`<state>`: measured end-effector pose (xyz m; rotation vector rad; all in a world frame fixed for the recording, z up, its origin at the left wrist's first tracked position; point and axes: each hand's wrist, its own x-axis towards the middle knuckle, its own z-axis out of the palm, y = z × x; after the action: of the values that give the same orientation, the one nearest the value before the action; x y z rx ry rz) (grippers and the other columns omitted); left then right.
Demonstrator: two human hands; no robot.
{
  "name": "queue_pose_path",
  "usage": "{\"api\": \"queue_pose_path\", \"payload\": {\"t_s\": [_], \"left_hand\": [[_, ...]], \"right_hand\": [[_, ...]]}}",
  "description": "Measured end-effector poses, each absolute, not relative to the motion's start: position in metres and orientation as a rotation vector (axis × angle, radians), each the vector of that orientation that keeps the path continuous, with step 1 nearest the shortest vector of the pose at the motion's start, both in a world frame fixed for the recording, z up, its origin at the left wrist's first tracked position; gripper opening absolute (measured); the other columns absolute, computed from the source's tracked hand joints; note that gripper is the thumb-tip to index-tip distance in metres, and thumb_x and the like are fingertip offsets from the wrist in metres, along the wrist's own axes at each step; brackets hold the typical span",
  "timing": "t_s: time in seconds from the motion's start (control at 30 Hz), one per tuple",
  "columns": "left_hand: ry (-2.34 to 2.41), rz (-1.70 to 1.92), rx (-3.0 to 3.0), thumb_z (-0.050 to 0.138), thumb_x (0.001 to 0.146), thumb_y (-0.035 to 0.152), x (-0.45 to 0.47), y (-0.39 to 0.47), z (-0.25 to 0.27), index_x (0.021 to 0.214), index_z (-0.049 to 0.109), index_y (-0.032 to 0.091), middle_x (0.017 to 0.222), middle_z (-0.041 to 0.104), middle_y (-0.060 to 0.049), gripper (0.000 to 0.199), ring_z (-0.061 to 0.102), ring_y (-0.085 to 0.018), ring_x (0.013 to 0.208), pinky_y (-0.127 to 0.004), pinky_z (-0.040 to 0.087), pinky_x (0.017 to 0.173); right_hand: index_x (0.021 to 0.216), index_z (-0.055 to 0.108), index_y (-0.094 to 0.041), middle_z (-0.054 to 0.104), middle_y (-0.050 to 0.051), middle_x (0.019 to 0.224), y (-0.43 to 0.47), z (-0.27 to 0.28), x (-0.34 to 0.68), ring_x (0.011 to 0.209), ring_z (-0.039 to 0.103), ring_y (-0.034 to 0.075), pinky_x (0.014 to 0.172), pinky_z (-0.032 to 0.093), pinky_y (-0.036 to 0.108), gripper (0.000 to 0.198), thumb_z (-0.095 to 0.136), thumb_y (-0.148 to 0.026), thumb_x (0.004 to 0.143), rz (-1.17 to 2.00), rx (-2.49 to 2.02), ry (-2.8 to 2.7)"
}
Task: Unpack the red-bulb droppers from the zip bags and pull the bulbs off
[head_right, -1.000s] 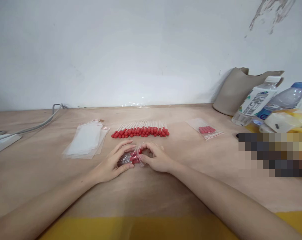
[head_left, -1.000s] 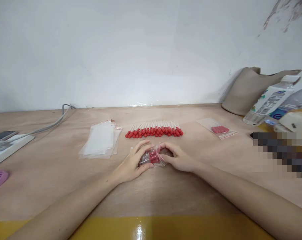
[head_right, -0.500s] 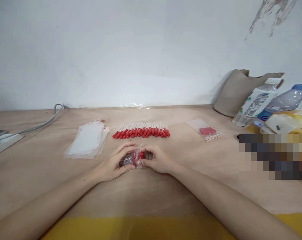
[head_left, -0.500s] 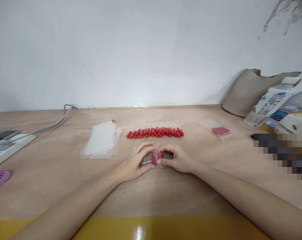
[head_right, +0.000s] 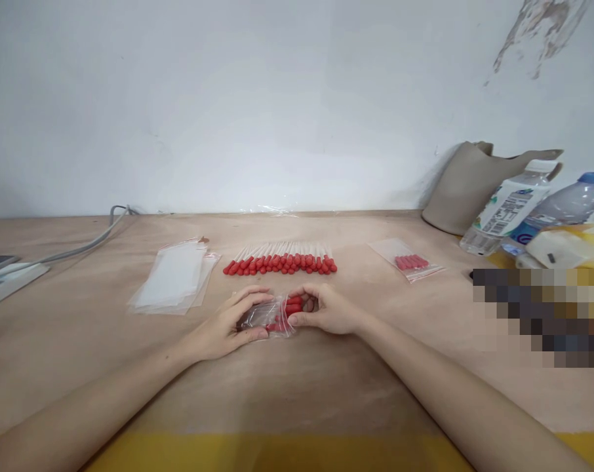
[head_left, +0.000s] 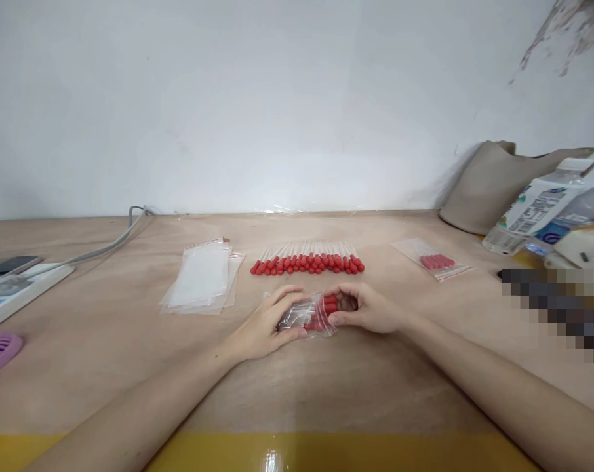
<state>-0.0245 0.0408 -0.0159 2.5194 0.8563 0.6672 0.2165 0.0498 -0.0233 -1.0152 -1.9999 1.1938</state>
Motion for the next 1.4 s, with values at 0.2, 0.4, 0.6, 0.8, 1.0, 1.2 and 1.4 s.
{"api": "queue_pose_path", "payload": {"t_s": [0.2, 0.4, 0.6, 0.8, 1.0, 1.2, 1.4], "left_hand": [[0.843, 0.659, 2.516, 0.053, 0.082, 0.037, -0.024, 0.042, -0.016, 0.124, 0.039, 0.026, 0.130, 0.037, -0.008, 0.046, 0.039, -0.022, 0.119, -0.040, 0.035, 0.099], [0.847, 0.671, 2.513, 0.053, 0.082, 0.038, -0.025, 0.042, -0.017, 0.124, 0.039, 0.026, 0.129, 0.038, -0.009, 0.047, 0.040, -0.023, 0.118, -0.041, 0.034, 0.099], [0.850, 0.682, 2.507, 0.054, 0.081, 0.038, -0.024, 0.042, -0.017, 0.124, 0.039, 0.025, 0.127, 0.039, -0.009, 0.047, 0.040, -0.023, 0.117, -0.040, 0.035, 0.098], [0.836, 0.698, 2.496, 0.052, 0.082, 0.038, -0.023, 0.041, -0.015, 0.123, 0.040, 0.024, 0.126, 0.041, -0.008, 0.045, 0.043, -0.022, 0.114, -0.038, 0.037, 0.096], [1.035, 1.018, 2.353, 0.037, 0.090, 0.033, -0.024, 0.042, -0.015, 0.117, 0.046, 0.022, 0.120, 0.047, -0.006, 0.030, 0.041, -0.020, 0.116, -0.038, 0.032, 0.100], [1.402, 1.671, 1.519, 0.039, 0.087, 0.043, -0.029, 0.098, -0.022, 0.109, 0.048, 0.021, 0.116, 0.050, -0.007, 0.033, 0.043, -0.019, 0.114, -0.035, 0.030, 0.100], [1.375, 1.687, 1.315, 0.023, 0.089, 0.052, -0.037, 0.141, -0.031, 0.113, 0.048, 0.018, 0.120, 0.051, -0.010, 0.049, 0.041, -0.019, 0.119, -0.035, 0.025, 0.104]], "right_hand": [[0.094, 0.058, -0.015, 0.061, 0.001, 0.075, 0.051, -0.024, 0.216, 0.066, 0.056, 0.010, 0.062, 0.046, 0.024, 0.037, 0.070, -0.034, 0.065, 1.338, -1.004, -1.856], [0.094, 0.054, -0.016, 0.064, 0.003, 0.082, 0.055, -0.014, 0.232, 0.070, 0.060, 0.011, 0.057, 0.049, 0.022, 0.041, 0.072, -0.035, 0.063, 1.571, -1.080, -1.654], [0.094, 0.057, -0.017, 0.064, 0.001, 0.079, 0.061, -0.011, 0.237, 0.067, 0.060, 0.010, 0.066, 0.049, 0.028, 0.040, 0.074, -0.032, 0.061, 1.511, -1.027, -1.448], [0.092, 0.063, -0.017, 0.066, 0.003, 0.080, 0.075, -0.005, 0.262, 0.063, 0.057, 0.009, 0.061, 0.046, 0.026, 0.032, 0.067, -0.038, 0.068, 1.303, -1.051, -1.405], [0.094, 0.060, -0.020, 0.066, 0.004, 0.082, 0.085, 0.025, 0.274, 0.065, 0.060, 0.011, 0.062, 0.048, 0.026, 0.034, 0.067, -0.040, 0.068, 0.960, -1.009, -1.271], [0.089, 0.059, -0.016, 0.066, 0.006, 0.084, 0.111, 0.031, 0.212, 0.078, 0.062, 0.016, 0.072, 0.051, 0.032, 0.026, 0.064, -0.034, 0.071, 0.646, -0.901, -1.509], [0.097, 0.062, -0.016, 0.065, 0.007, 0.100, 0.136, 0.025, 0.119, 0.093, 0.058, 0.016, 0.085, 0.044, 0.030, 0.019, 0.049, -0.018, 0.083, 0.177, -0.827, -2.057]]}}
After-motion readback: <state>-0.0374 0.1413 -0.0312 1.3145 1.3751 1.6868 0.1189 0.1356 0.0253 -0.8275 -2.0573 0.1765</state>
